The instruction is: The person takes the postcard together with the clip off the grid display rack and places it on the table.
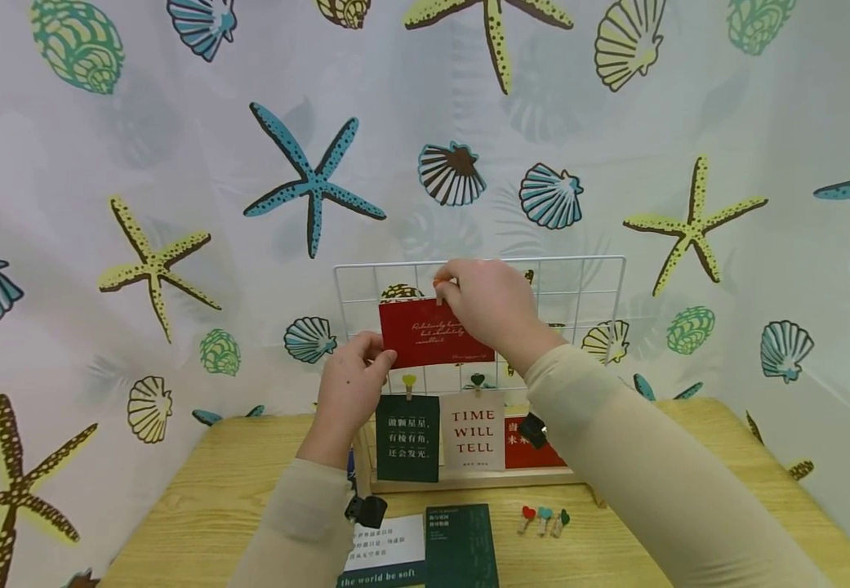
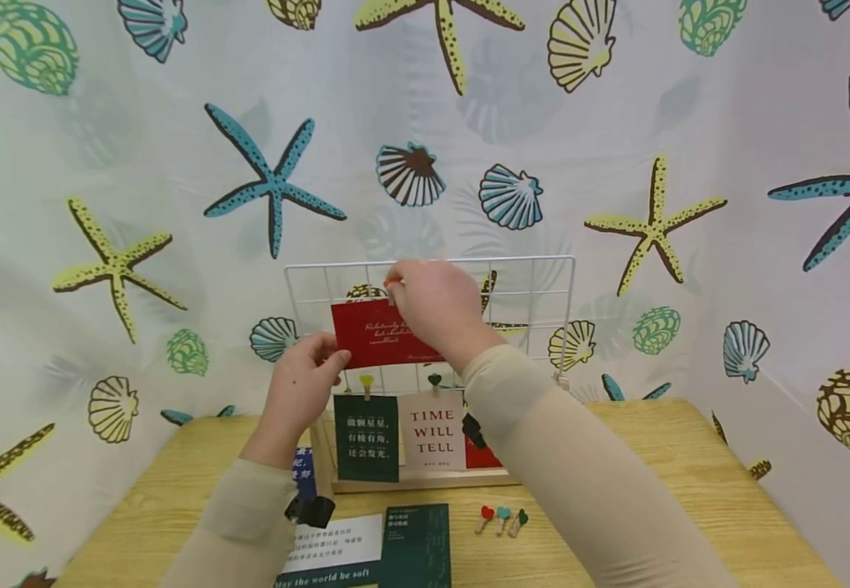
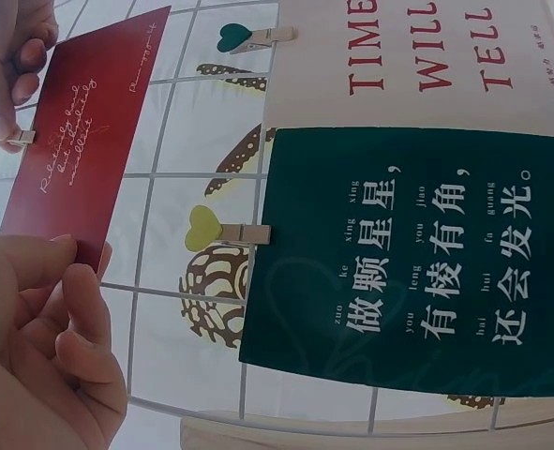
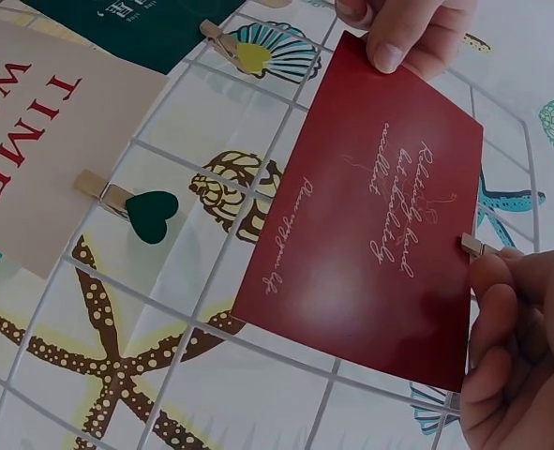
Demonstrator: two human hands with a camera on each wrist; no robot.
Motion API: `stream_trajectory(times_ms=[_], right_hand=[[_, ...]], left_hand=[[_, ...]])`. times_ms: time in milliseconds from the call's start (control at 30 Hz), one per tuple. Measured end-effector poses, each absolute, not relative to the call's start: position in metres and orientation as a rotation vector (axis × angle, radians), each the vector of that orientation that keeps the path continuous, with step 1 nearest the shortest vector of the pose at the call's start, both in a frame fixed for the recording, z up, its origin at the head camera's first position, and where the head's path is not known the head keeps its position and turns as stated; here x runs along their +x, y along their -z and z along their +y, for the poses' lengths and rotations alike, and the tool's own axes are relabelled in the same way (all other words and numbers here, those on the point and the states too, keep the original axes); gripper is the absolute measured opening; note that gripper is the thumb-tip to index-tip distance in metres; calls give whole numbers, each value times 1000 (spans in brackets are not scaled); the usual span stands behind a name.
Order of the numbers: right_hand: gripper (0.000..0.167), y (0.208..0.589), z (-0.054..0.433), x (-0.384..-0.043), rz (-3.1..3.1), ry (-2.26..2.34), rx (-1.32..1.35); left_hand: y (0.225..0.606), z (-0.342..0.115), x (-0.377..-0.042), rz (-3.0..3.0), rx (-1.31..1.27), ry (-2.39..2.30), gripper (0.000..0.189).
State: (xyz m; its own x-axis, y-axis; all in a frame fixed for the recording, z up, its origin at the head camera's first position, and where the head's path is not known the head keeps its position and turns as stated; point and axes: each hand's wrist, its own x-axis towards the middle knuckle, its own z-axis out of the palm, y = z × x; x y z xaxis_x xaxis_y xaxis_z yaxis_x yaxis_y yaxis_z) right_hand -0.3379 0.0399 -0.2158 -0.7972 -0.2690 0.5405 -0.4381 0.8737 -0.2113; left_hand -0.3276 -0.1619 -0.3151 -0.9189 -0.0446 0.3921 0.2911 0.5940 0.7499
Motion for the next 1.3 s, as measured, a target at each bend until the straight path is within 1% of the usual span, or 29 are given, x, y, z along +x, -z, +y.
stream_trajectory(times_ms=[733,1300], right_hand=[[13,217,40,-334,-2473,-407,556],[14,214,47,-333,-2460,-475,538]], left_hand=[[315,-165,-327,-2433,-208,1285,16],[315,-164,-326,-2437,-208,1276,16]])
